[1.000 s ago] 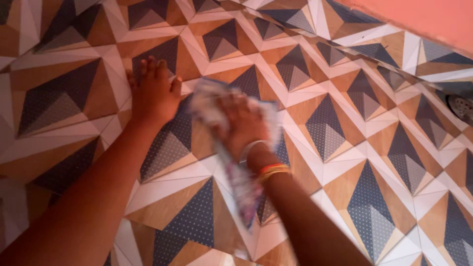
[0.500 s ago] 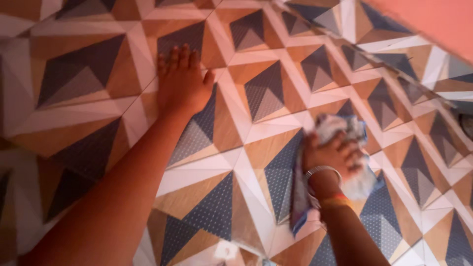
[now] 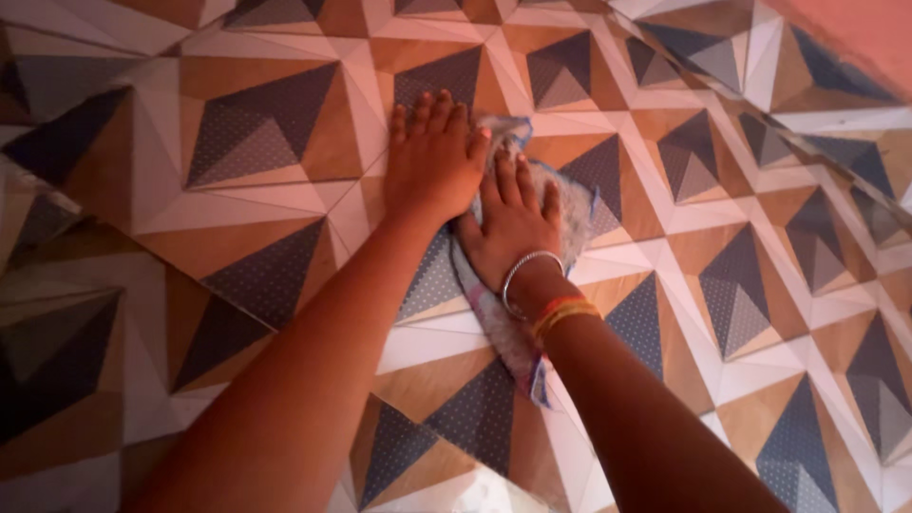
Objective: The person wipes a geometrically patterned tiled floor with a cloth, moving systematically across the surface. They clean around a floor drain and along the base of a pink wall, using a bucket of water nearby.
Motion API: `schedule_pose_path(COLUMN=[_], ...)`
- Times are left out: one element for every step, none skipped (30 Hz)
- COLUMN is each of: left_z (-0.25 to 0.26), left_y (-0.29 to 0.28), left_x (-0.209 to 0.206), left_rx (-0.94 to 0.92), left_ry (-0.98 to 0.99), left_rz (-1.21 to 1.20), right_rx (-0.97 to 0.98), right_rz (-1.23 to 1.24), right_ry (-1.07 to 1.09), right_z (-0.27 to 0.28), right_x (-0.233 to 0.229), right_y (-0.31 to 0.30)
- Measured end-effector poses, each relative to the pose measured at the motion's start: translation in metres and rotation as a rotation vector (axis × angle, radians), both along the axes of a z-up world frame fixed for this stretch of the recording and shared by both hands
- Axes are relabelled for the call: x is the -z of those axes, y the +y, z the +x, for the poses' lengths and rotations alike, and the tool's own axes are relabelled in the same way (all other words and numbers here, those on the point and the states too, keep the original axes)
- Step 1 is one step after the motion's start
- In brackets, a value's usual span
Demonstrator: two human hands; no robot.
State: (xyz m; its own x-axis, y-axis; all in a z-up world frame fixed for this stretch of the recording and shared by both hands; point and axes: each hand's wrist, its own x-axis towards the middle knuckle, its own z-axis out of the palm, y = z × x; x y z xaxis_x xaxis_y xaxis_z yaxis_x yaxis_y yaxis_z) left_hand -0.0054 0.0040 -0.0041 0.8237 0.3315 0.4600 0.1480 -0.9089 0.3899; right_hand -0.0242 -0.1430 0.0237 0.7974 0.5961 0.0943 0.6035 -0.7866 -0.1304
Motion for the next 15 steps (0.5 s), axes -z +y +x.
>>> schedule_pose_path(left_z=[0.003, 0.003, 0.003, 0.004, 0.003, 0.003, 0.001, -0.003, -0.001, 0.002, 0.002, 0.003, 0.002, 0.003, 0.006], left_y=[-0.001, -0.003, -0.001, 0.001, 0.001, 0.003, 0.008, 0.006, 0.004, 0.001, -0.001, -0.001, 0.005, 0.009, 0.014], left_x=[0.0, 0.002, 0.002, 0.001, 0.002, 0.0, -0.002, -0.001, -0.004, -0.006, -0.003, 0.001, 0.005, 0.009, 0.013], left_rx=[0.005, 0.018, 0.023, 0.028, 0.037, 0.046, 0.027, 0.017, 0.025, 0.033, 0.036, 0.039, 0.037, 0.064, 0.091], left_ry=[-0.01, -0.012, -0.026, -0.04, -0.037, -0.034, -0.035, 0.006, 0.041, 0.077, 0.056, 0.035, 0.021, 0.018, 0.013], left_rz=[0.009, 0.012, 0.016, 0.021, 0.041, 0.06, 0.081, 0.051, 0.032, 0.012, 0.025, 0.038, 0.064, 0.072, 0.08], right_rx=[-0.024, -0.048, -0.079, -0.117, -0.145, -0.172, -0.181, -0.19, -0.18, -0.197, -0.22, -0.242, -0.264, -0.286, -0.309], right_rz=[-0.007, -0.013, -0.018, -0.008, -0.006, -0.003, 0.008, 0.018, 0.039, 0.05, 0.047, 0.043, 0.034, 0.024, 0.014], right_ry=[0.006, 0.012, 0.006, -0.018, -0.019, -0.02, -0.004, 0.012, 0.022, 0.012, 0.005, -0.002, -0.015, -0.03, -0.047], right_z=[0.003, 0.005, 0.013, 0.022, 0.023, 0.024, 0.028, 0.032, 0.038, 0.042, 0.046, 0.05, 0.054, 0.058, 0.062], right_x=[0.001, 0.002, -0.001, -0.005, -0.006, -0.006, -0.008, -0.011, -0.014, -0.014, -0.013, -0.01, -0.008, -0.008, -0.007], right_y=[-0.002, -0.004, -0.004, -0.005, -0.013, -0.021, -0.026, -0.033, -0.038, -0.039, -0.042, -0.045, -0.044, -0.044, -0.045])
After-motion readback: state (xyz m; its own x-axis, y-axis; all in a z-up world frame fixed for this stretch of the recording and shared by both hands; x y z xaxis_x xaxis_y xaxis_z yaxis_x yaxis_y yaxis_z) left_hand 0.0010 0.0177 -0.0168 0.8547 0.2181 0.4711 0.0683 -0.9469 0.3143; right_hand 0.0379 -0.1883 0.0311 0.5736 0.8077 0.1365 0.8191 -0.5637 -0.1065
